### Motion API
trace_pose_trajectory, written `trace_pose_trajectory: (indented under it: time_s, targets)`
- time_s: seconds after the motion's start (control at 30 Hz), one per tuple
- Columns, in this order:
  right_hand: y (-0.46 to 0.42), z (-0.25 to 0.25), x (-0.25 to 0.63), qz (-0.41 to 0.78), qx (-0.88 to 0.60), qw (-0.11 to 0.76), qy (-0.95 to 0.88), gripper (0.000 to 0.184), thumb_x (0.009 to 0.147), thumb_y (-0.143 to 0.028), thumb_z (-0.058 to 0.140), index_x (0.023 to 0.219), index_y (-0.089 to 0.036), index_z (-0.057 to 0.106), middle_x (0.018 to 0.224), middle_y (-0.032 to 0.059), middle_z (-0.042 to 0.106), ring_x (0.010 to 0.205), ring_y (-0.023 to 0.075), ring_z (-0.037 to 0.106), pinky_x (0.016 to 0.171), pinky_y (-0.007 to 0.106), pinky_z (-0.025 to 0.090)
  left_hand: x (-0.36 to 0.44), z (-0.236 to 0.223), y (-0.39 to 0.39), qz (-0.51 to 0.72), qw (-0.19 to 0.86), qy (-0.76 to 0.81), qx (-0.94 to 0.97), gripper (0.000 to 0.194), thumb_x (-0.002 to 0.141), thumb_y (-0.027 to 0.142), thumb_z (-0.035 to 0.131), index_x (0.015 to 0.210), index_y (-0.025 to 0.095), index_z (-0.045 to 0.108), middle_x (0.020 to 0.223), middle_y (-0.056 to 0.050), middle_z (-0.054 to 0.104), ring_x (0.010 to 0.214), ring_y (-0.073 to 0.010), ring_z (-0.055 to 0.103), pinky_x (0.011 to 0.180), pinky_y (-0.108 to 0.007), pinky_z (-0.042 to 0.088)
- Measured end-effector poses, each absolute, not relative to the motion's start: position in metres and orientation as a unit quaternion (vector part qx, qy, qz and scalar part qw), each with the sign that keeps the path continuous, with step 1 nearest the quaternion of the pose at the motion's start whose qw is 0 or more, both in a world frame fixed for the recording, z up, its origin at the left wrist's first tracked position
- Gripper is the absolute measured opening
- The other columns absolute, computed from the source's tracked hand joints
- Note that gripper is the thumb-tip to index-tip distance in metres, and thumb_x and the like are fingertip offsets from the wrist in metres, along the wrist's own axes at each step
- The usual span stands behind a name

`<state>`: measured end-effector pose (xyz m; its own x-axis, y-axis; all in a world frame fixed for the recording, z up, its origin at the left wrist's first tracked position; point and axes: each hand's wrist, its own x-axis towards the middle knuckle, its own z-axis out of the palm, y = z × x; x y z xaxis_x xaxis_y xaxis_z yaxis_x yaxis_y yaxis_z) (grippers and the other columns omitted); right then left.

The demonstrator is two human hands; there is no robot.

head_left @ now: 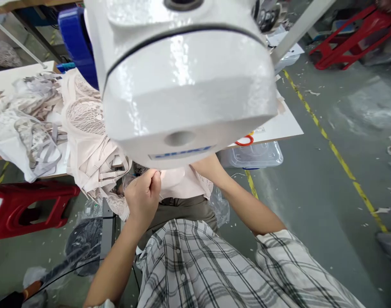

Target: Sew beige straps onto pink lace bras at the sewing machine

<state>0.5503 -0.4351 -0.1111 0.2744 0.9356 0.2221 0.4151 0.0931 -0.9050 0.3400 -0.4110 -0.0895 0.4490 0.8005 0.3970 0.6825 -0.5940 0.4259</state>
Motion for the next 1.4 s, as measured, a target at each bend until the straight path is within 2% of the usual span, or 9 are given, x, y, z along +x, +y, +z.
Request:
trace_pose_trajectory:
  time_s: [0.13, 0.33, 0.63, 0.77, 0.9, 0.97, 1.03, 1.1, 1.4]
  targets:
    - [-0.437, -0.112, 0.550, 0.267, -0.625, 0.494, -0.543, 0.014, 0.090, -0.031, 0.056, 0.095, -0.020, 0.063, 0.084, 0.0026, 0.068, 0.072, 0.0169, 0.059, 0.067, 0.029, 0.050, 0.340, -0.089, -0.409, 0.293, 0.101, 0.450, 0.838, 0.033, 0.098, 0.030, 0.049, 0.070, 0.020, 0.064, 0.056, 0.001, 0.059, 0.054, -0.0128, 0.055, 0.056, -0.025, 0.035]
    - [-0.442, -0.110, 0.548, 0.303, -0.627, 0.511, -0.503, 0.021, 0.086, -0.041, 0.065, 0.091, -0.020, 0.063, 0.083, 0.0019, 0.068, 0.072, 0.0159, 0.058, 0.069, 0.029, 0.050, 0.340, -0.088, -0.407, 0.306, 0.123, 0.444, 0.833, 0.028, 0.096, 0.026, 0.051, 0.076, 0.020, 0.069, 0.055, 0.001, 0.060, 0.051, -0.0119, 0.054, 0.054, -0.024, 0.034]
    - [-0.483, -0.128, 0.519, 0.605, -0.499, 0.591, -0.189, 0.039, 0.073, -0.050, 0.078, 0.091, -0.022, 0.058, 0.068, -0.0056, 0.055, 0.053, 0.0077, 0.050, 0.050, 0.019, 0.044, 0.330, -0.089, -0.407, 0.297, 0.159, 0.404, 0.850, 0.025, 0.097, 0.026, 0.052, 0.101, 0.018, 0.075, 0.084, -0.002, 0.078, 0.071, -0.0141, 0.068, 0.067, -0.023, 0.045]
    - [-0.508, -0.132, 0.510, 0.539, -0.500, 0.630, -0.250, 0.033, 0.075, -0.049, 0.079, 0.082, -0.022, 0.061, 0.074, -0.0029, 0.060, 0.060, 0.0106, 0.058, 0.061, 0.026, 0.053, 0.322, -0.088, -0.417, 0.323, 0.112, 0.340, 0.876, 0.021, 0.094, 0.031, 0.059, 0.105, 0.018, 0.071, 0.074, -0.001, 0.073, 0.065, -0.0147, 0.065, 0.066, -0.026, 0.045]
    - [-0.539, -0.123, 0.506, 0.357, -0.512, 0.587, -0.516, 0.009, 0.083, -0.035, 0.074, 0.082, -0.026, 0.071, 0.081, 0.0013, 0.069, 0.076, 0.0168, 0.067, 0.074, 0.032, 0.056, 0.319, -0.091, -0.434, 0.251, 0.100, 0.206, 0.940, 0.047, 0.086, 0.046, 0.066, 0.118, 0.013, 0.063, 0.090, -0.009, 0.074, 0.085, -0.0228, 0.067, 0.080, -0.035, 0.046]
    - [-0.553, -0.119, 0.505, 0.309, -0.489, 0.515, -0.633, 0.008, 0.088, -0.031, 0.069, 0.083, -0.028, 0.074, 0.083, 0.0024, 0.073, 0.077, 0.0171, 0.069, 0.075, 0.032, 0.057, 0.318, -0.097, -0.438, 0.201, 0.091, 0.161, 0.962, 0.027, 0.089, 0.035, 0.061, 0.108, 0.016, 0.066, 0.079, -0.005, 0.071, 0.075, -0.0199, 0.063, 0.074, -0.034, 0.044]
    - [-0.563, -0.116, 0.504, 0.294, -0.479, 0.451, -0.694, 0.015, 0.090, -0.033, 0.064, 0.082, -0.028, 0.076, 0.082, 0.0029, 0.075, 0.075, 0.0173, 0.071, 0.072, 0.030, 0.058, 0.316, -0.104, -0.439, 0.185, 0.082, 0.142, 0.969, 0.013, 0.090, 0.024, 0.055, 0.089, 0.021, 0.068, 0.062, 0.000, 0.063, 0.061, -0.0162, 0.056, 0.066, -0.032, 0.040]
    - [-0.569, -0.116, 0.501, 0.294, -0.510, 0.401, -0.702, 0.014, 0.088, -0.034, 0.066, 0.080, -0.028, 0.076, 0.079, 0.0025, 0.076, 0.073, 0.0181, 0.072, 0.069, 0.030, 0.059, 0.314, -0.109, -0.438, 0.204, 0.068, 0.145, 0.966, 0.019, 0.091, 0.020, 0.052, 0.077, 0.022, 0.065, 0.056, 0.002, 0.058, 0.056, -0.0147, 0.052, 0.064, -0.031, 0.037]
    - [-0.570, -0.105, 0.491, 0.299, -0.573, 0.346, -0.681, 0.006, 0.080, -0.026, 0.070, 0.082, -0.025, 0.076, 0.080, 0.0015, 0.079, 0.075, 0.0236, 0.076, 0.067, 0.032, 0.060, 0.312, -0.105, -0.438, 0.263, 0.068, 0.153, 0.950, 0.017, 0.091, 0.021, 0.050, 0.085, 0.023, 0.066, 0.054, 0.002, 0.056, 0.055, -0.0145, 0.052, 0.063, -0.031, 0.039]
